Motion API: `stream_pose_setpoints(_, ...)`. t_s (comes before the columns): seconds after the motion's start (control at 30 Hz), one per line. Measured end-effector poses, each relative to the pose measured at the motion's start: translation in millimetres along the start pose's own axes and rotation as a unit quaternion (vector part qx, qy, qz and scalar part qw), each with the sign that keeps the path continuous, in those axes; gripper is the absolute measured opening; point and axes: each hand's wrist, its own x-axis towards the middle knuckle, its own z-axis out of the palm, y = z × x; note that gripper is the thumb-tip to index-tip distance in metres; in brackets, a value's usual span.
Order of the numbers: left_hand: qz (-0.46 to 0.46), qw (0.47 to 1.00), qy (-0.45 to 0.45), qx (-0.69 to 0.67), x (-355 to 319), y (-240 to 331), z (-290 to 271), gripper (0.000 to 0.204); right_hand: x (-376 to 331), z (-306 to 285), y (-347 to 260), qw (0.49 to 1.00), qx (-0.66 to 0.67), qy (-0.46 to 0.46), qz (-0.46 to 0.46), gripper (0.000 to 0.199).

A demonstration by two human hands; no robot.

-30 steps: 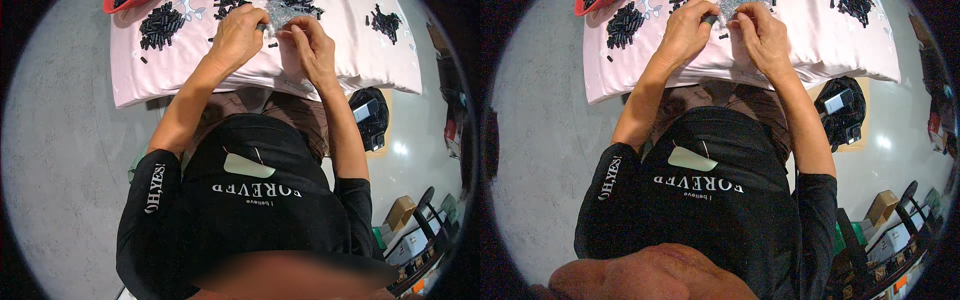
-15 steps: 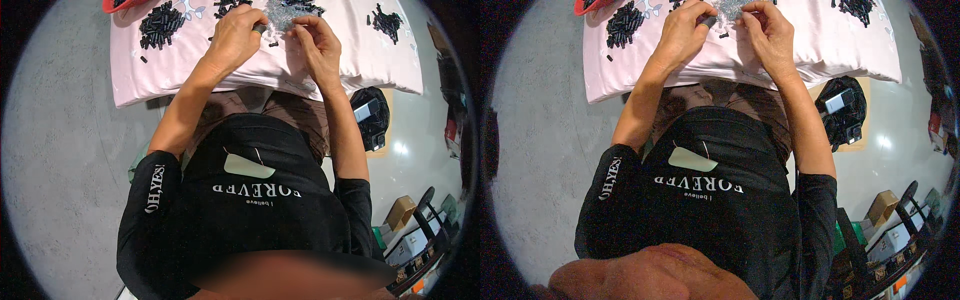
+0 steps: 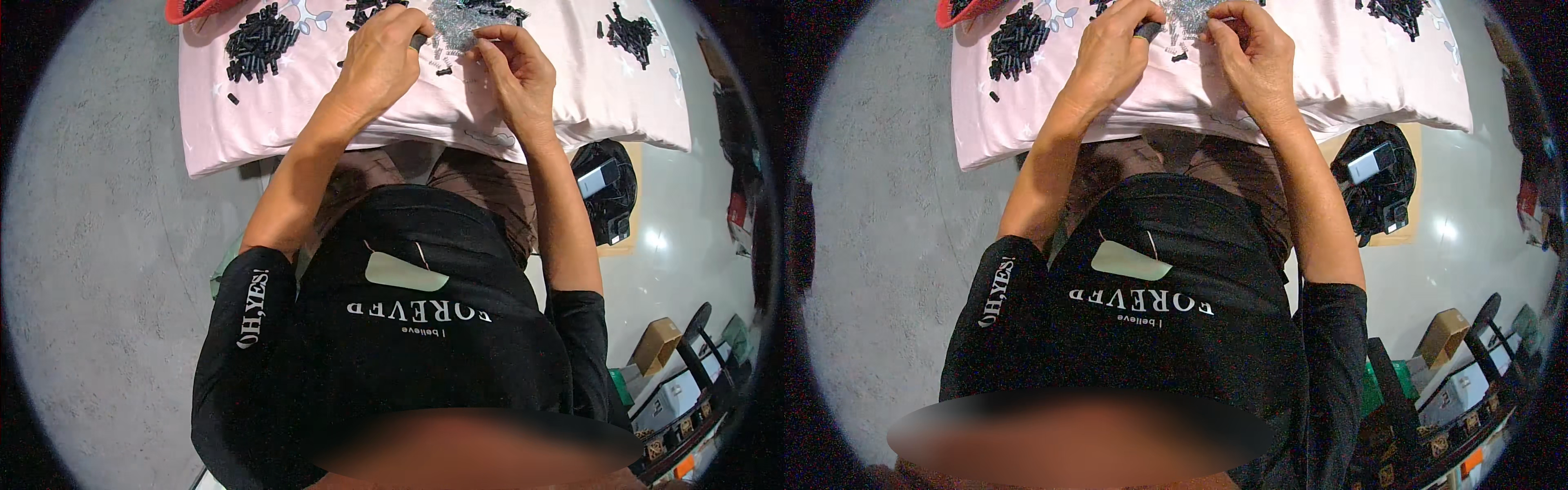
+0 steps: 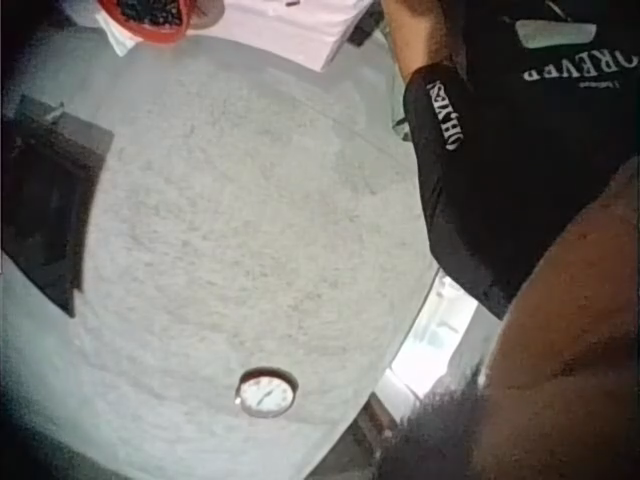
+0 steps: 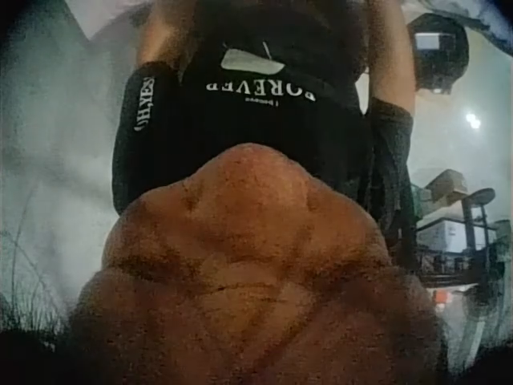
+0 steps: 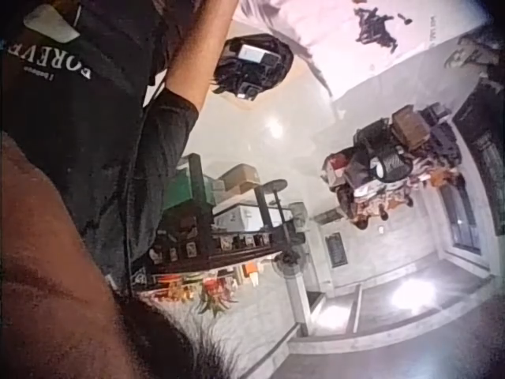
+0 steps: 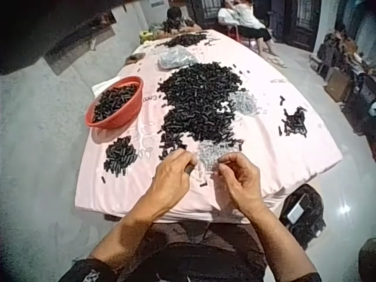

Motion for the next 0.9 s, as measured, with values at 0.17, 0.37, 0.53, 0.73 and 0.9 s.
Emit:
stream_pose_setpoints(0.17,0.026,0.998,-0.046,-0.046,2.1,14.9,-6.8,0.012,0.0,0.0,0.3,1.0,0.011,0.006,0.016,0.016)
stream_pose_setpoints(0.37,0.109,0.991,-0.04,0.064,-1.5,-2.1,7.0,0.02,0.6,-0.4,4.8,1.0,0.008,0.002,-0.002,0.016)
stream_pose_setpoints(0.53,0.092,0.987,-0.08,0.109,2.7,0.3,6.0,0.016,-0.3,-0.7,1.8,1.0,0.004,0.005,0.012,0.016)
stream_pose_setpoints(0.73,0.111,0.984,-0.079,0.116,4.7,-3.6,11.2,0.017,0.4,-1.0,3.1,1.0,-0.003,-0.003,-0.001,0.017)
stream_pose_setpoints(0.9,-0.017,0.996,-0.087,0.012,11.7,25.3,-15.9,0.011,-0.4,-0.2,0.1,0.999,-0.027,-0.012,-0.023,0.018)
